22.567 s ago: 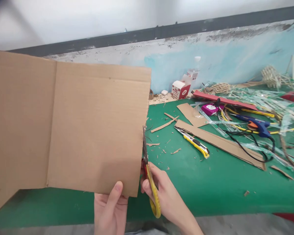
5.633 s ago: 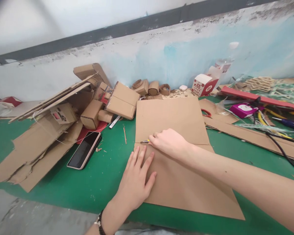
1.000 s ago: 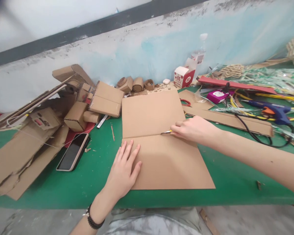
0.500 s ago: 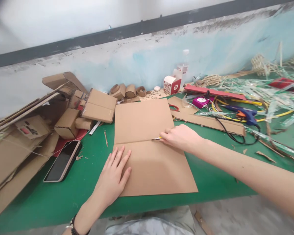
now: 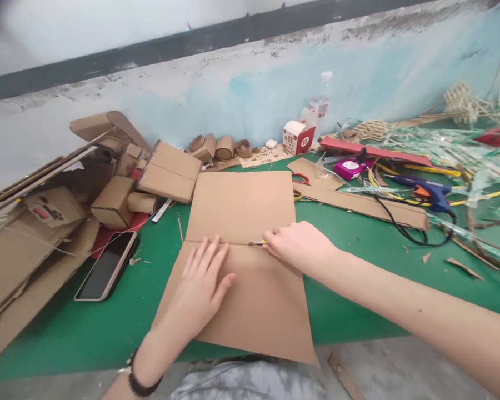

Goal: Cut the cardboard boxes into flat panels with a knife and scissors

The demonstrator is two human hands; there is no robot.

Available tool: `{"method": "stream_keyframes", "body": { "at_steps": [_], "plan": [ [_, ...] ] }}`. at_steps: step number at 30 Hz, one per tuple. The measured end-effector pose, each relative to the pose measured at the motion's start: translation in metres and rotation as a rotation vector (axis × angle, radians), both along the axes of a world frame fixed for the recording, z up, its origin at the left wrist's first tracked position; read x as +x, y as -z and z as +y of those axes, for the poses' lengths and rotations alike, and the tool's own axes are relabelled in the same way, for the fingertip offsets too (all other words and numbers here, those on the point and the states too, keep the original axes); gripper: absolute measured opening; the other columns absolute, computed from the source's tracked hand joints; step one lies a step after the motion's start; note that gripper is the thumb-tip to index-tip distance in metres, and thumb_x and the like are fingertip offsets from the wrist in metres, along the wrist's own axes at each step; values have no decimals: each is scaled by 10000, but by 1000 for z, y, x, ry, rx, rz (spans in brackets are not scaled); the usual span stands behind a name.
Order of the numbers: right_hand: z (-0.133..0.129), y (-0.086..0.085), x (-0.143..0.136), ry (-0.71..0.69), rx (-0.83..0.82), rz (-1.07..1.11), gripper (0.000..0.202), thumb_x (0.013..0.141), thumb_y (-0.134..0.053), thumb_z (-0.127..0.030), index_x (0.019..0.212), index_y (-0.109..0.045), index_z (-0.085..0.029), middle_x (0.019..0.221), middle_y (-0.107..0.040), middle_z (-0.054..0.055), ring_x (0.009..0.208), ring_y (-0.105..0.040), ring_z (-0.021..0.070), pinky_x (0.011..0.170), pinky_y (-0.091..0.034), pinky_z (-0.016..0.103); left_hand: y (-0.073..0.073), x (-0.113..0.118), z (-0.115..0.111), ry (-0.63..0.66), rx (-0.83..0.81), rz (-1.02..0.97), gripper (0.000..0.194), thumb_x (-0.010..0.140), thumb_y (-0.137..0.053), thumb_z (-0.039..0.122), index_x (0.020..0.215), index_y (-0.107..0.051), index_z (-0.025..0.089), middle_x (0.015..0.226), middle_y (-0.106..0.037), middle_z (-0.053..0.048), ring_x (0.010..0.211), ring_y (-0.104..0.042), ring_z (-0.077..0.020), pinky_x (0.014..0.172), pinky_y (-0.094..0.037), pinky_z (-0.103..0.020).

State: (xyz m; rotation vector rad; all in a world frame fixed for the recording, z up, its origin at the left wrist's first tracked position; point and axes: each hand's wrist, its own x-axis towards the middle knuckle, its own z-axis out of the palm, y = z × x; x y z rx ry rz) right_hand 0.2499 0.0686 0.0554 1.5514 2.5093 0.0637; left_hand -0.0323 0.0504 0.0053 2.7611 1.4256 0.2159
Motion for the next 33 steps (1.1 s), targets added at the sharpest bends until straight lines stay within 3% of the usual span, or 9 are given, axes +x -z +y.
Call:
{"method": "stream_keyframes", "body": {
  "at_steps": [2, 5, 22, 33],
  "plan": [
    [1, 2, 3, -26, 18, -1, 270, 1115, -488, -283, 972, -693, -183, 842, -805, 83, 675, -779, 201, 514, -143, 345, 6, 19, 3, 14, -8, -8, 650, 1119, -446, 492, 1658, -428, 129, 1756, -377, -173, 1643, -305, -394, 1297, -342, -647],
    [2, 5, 6, -44, 39, 5, 266, 1119, -487, -282, 959, -676, -184, 822, -797, 75, 660, -774, 205, 517, -131, 348, 13, 29, 5, 14, -17, 7, 685, 1111, -455, 505, 1676, -393, 122, 1771, -344, -163, 1645, -289, -410, 1296, -319, -679],
    [-3, 8, 27, -49, -32, -38, 265, 1126, -469, -306, 951, -642, -206, 800, -764, 52, 604, -735, 221, 505, -100, 342, 8, 27, 6, 4, -60, 12, 674, 1103, -465, 459, 1698, -368, 157, 1775, -342, -140, 1662, -255, -382, 1320, -282, -656],
    [-4, 9, 40, -97, 29, -38, 302, 1128, -452, -322, 904, -619, -208, 753, -718, 37, 560, -681, 178, 516, -96, 341, 8, 27, 6, 0, -59, 1, 663, 1106, -458, 457, 1697, -378, 168, 1773, -349, -127, 1660, -265, -378, 1324, -279, -641]
  ]
}}
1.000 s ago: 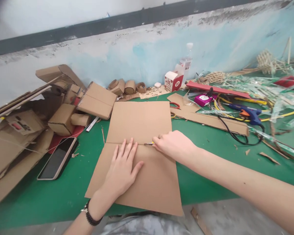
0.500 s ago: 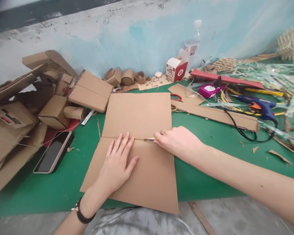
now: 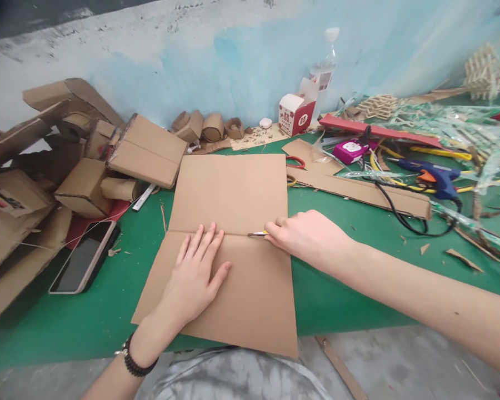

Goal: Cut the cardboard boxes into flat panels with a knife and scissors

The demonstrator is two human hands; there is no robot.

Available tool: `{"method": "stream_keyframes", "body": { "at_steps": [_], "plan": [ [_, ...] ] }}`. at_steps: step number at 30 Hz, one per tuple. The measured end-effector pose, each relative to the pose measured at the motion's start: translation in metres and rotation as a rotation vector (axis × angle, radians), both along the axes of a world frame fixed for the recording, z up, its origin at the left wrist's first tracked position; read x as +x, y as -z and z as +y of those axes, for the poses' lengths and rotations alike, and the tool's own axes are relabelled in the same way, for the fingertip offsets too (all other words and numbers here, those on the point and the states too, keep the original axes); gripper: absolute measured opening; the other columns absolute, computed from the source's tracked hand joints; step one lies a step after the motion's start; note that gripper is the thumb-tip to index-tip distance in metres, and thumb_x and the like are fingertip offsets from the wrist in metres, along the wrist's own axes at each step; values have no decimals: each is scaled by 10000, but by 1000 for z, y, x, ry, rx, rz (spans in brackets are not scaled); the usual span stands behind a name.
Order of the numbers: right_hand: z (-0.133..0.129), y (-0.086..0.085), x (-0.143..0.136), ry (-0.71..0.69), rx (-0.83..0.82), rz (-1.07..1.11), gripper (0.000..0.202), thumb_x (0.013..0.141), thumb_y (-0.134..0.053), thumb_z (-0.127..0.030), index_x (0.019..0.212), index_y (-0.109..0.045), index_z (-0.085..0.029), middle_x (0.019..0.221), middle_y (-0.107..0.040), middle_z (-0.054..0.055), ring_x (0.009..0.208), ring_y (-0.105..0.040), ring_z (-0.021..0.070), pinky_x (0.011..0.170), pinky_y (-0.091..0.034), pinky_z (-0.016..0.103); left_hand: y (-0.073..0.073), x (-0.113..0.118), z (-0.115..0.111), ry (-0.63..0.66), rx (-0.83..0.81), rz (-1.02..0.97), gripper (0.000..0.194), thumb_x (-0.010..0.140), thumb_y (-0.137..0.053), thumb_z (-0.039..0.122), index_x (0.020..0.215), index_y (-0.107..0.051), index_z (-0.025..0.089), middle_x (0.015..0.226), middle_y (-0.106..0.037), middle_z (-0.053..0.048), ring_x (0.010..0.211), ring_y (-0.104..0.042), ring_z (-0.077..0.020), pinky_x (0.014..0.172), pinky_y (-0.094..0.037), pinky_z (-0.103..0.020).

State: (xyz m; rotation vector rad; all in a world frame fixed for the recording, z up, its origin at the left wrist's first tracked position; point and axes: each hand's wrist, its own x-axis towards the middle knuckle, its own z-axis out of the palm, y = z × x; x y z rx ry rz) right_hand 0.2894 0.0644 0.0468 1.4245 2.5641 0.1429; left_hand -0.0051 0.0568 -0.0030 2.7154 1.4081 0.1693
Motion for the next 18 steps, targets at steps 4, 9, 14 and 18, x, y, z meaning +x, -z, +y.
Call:
{"method": "stream_keyframes", "body": {
  "at_steps": [4, 9, 14, 18],
  "plan": [
    [-1, 4, 2, -6, 22, 14, 306, 1126, -457, -338, 897, -615, -210, 751, -719, 32, 549, -671, 180, 521, -83, 339, 0, 0, 0, 0, 1, 0, 661, 1107, -459, 459, 1697, -377, 174, 1774, -347, -125, 1661, -265, -373, 1325, -278, -639],
    [-5, 7, 7, -24, 81, 3, 296, 1120, -493, -338, 880, -610, -212, 723, -705, 19, 541, -674, 190, 518, -79, 341, 0, 1, 0, 1, 8, 19, 662, 1113, -436, 462, 1688, -389, 137, 1777, -334, -127, 1657, -271, -378, 1329, -274, -633],
    [-10, 7, 14, -30, 110, -3, 289, 1109, -520, -350, 866, -603, -216, 703, -675, 5, 541, -677, 200, 510, -77, 334, 0, 1, 0, 1, 8, 17, 657, 1113, -432, 466, 1685, -401, 144, 1772, -346, -124, 1657, -273, -379, 1332, -272, -629],
    [-11, 6, 17, -22, 104, -5, 290, 1109, -515, -345, 867, -609, -216, 705, -665, 5, 540, -661, 191, 513, -80, 332, 0, 1, 1, 1, 10, 18, 659, 1117, -422, 468, 1686, -395, 138, 1772, -345, -125, 1656, -275, -379, 1327, -280, -631]
  ]
}}
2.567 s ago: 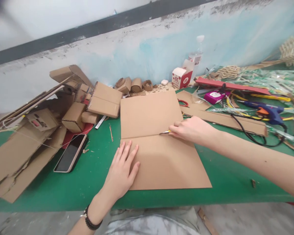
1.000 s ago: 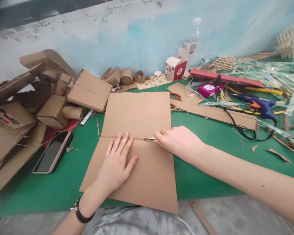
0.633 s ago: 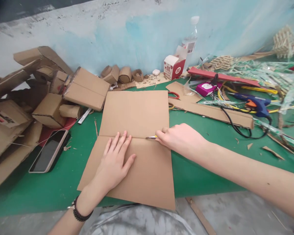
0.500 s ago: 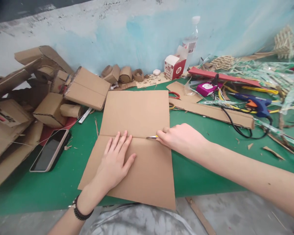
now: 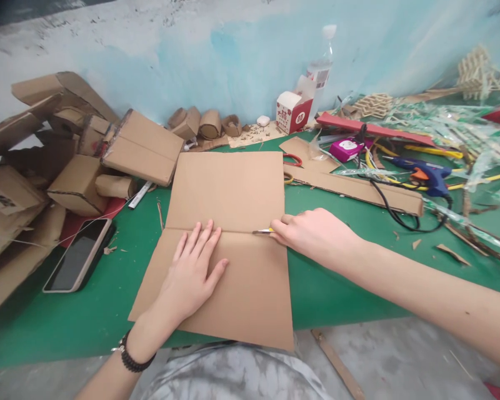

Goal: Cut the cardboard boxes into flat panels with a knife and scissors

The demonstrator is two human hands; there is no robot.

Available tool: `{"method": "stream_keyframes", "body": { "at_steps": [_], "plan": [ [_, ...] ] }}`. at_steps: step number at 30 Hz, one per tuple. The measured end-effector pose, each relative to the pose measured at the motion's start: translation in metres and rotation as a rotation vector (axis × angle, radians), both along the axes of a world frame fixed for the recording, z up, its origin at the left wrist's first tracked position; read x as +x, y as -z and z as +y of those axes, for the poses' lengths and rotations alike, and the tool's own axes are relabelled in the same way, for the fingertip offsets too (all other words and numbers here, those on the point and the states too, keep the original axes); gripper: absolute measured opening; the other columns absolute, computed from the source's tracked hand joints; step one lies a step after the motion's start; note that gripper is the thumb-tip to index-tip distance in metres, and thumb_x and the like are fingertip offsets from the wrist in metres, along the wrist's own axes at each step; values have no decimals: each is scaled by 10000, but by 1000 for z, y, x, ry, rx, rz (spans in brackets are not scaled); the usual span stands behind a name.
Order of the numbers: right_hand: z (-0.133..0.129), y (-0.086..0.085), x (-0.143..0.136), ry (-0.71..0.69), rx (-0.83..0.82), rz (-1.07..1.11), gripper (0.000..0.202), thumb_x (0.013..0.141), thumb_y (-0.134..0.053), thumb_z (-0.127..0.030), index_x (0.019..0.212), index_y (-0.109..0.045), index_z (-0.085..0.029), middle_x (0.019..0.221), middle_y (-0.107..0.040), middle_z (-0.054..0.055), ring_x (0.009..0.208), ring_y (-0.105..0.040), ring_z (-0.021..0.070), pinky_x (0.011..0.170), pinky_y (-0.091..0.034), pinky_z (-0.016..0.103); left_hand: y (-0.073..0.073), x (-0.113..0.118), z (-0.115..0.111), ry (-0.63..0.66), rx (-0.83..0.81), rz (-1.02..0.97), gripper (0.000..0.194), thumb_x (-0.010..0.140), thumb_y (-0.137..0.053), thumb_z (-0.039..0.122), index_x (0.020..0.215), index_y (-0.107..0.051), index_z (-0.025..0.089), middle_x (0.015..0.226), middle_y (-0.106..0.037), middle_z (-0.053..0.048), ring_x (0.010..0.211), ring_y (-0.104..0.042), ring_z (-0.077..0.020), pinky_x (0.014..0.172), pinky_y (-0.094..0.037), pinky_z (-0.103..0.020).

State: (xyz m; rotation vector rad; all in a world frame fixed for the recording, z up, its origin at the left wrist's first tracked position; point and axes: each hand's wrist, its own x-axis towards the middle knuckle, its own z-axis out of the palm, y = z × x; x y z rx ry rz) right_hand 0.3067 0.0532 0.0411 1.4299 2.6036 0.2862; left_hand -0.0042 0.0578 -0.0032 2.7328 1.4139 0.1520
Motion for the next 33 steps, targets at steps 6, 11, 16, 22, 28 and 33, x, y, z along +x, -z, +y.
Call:
{"method": "stream_keyframes", "body": {
  "at_steps": [6, 11, 16, 22, 28, 33],
  "plan": [
    [-5, 2, 8, 14, -6, 4, 313, 1125, -485, -380, 883, -607, -224, 704, -660, 0, 514, -599, 165, 510, -95, 336, 0, 0, 0, 1, -3, -13, 655, 1114, -433, 474, 1682, -409, 148, 1764, -364, -132, 1654, -281, -376, 1330, -275, -625],
    [-9, 5, 16, 5, 22, 6, 326, 1132, -456, -373, 883, -604, -222, 691, -638, 1, 503, -588, 171, 513, -91, 328, -2, 1, 0, -2, -8, -5, 660, 1109, -451, 467, 1682, -415, 141, 1759, -370, -147, 1653, -283, -376, 1333, -273, -615],
    [-13, 9, 24, -9, 61, 25, 356, 1141, -425, -373, 868, -599, -222, 681, -625, 0, 484, -558, 167, 516, -88, 329, -2, 1, 1, -6, -12, 7, 660, 1114, -432, 474, 1683, -411, 142, 1765, -359, -134, 1654, -281, -375, 1333, -271, -619],
    [-16, 13, 36, -13, 76, 46, 391, 1150, -400, -392, 845, -582, -228, 671, -603, -7, 482, -532, 158, 516, -88, 335, 0, 0, 2, -1, -11, 15, 665, 1118, -416, 477, 1682, -405, 124, 1769, -349, -134, 1654, -278, -382, 1321, -288, -639],
    [-22, 19, 50, -2, 83, 69, 457, 1167, -322, -442, 853, -577, -231, 683, -597, -8, 491, -520, 151, 520, -101, 331, 1, -1, 2, -2, -9, 9, 666, 1120, -411, 479, 1680, -406, 118, 1770, -347, -138, 1654, -277, -384, 1320, -287, -643],
    [-26, 19, 59, 22, 31, 89, 489, 1172, -290, -455, 864, -593, -226, 691, -586, -6, 482, -468, 136, 529, -116, 344, 0, -1, 1, -3, -17, -10, 669, 1112, -448, 477, 1683, -405, 131, 1762, -364, -151, 1655, -278, -373, 1332, -273, -621]
  ]
}}
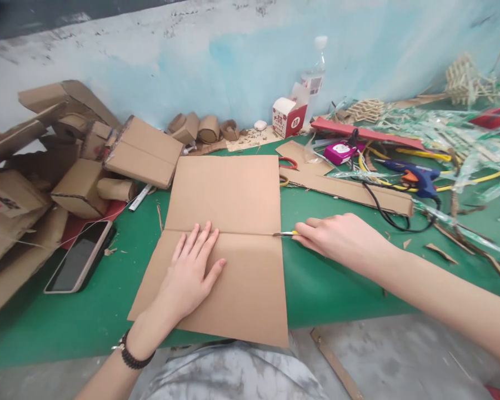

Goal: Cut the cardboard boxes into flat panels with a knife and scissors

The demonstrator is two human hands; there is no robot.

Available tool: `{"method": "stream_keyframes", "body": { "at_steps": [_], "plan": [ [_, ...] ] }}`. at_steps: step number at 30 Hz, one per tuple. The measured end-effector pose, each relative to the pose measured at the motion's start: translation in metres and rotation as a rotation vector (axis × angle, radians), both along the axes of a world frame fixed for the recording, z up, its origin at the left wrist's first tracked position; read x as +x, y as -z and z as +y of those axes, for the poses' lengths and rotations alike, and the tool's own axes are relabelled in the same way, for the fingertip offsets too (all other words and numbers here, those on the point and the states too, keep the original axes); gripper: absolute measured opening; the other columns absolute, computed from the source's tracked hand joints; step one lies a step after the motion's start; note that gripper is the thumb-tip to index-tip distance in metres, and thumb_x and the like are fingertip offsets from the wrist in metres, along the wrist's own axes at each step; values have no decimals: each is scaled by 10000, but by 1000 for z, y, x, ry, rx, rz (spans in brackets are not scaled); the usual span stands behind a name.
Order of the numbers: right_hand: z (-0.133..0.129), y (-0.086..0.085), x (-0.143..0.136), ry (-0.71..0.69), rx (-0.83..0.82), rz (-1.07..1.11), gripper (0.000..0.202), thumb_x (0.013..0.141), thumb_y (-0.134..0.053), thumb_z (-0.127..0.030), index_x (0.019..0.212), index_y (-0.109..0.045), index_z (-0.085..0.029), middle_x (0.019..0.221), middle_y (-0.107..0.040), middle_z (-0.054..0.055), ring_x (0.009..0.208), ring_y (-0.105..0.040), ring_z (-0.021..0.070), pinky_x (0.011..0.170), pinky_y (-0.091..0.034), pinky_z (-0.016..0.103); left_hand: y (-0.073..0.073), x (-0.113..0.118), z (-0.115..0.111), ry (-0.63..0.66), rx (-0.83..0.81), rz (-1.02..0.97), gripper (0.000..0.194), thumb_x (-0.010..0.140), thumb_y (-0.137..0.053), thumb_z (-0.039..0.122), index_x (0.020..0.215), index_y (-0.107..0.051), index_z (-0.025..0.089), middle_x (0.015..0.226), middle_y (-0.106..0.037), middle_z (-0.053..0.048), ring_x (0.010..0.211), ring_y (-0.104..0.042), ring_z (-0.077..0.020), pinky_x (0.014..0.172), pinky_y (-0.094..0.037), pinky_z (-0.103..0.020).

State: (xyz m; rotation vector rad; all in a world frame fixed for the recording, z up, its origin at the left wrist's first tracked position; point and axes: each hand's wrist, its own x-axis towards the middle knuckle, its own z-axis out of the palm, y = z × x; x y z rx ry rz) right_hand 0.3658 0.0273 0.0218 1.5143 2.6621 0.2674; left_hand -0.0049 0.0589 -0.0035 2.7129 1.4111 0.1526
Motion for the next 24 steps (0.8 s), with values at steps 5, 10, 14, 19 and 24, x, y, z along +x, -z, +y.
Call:
{"method": "stream_keyframes", "body": {
  "at_steps": [5, 10, 14, 19, 24],
  "plan": [
    [-4, 3, 8, 21, -24, 49, 497, 1167, -290, -489, 864, -586, -230, 695, -580, -10, 497, -471, 131, 538, -128, 345, -1, 1, 0, -2, 5, 16, 664, 1117, -426, 478, 1680, -410, 126, 1770, -350, -137, 1655, -278, -376, 1332, -275, -623],
    [-7, 8, 12, 26, 6, 0, 483, 1169, -290, -484, 876, -582, -236, 701, -590, -12, 508, -521, 141, 529, -127, 342, -1, 1, -1, -6, 1, 22, 668, 1113, -440, 474, 1683, -404, 128, 1772, -344, -136, 1656, -276, -375, 1336, -269, -619],
    [-8, 11, 14, 17, 22, -13, 470, 1167, -309, -481, 884, -594, -237, 712, -599, -13, 498, -531, 143, 525, -123, 338, 0, 0, -2, -11, 6, 21, 666, 1107, -450, 468, 1686, -400, 142, 1773, -346, -132, 1654, -282, -372, 1324, -291, -629],
    [-7, 15, 17, 22, 9, 8, 470, 1166, -324, -485, 883, -598, -228, 710, -593, -13, 503, -523, 141, 541, -118, 340, 3, 0, -3, -19, 17, 15, 664, 1104, -455, 460, 1686, -399, 145, 1772, -348, -133, 1651, -290, -374, 1316, -301, -634],
    [-6, 17, 17, 33, -13, 57, 482, 1162, -333, -513, 890, -607, -227, 722, -611, -18, 496, -500, 126, 550, -132, 334, 3, 0, -4, -24, 19, 1, 663, 1096, -478, 440, 1681, -405, 137, 1766, -358, -147, 1650, -289, -376, 1315, -298, -640]
  ]
}}
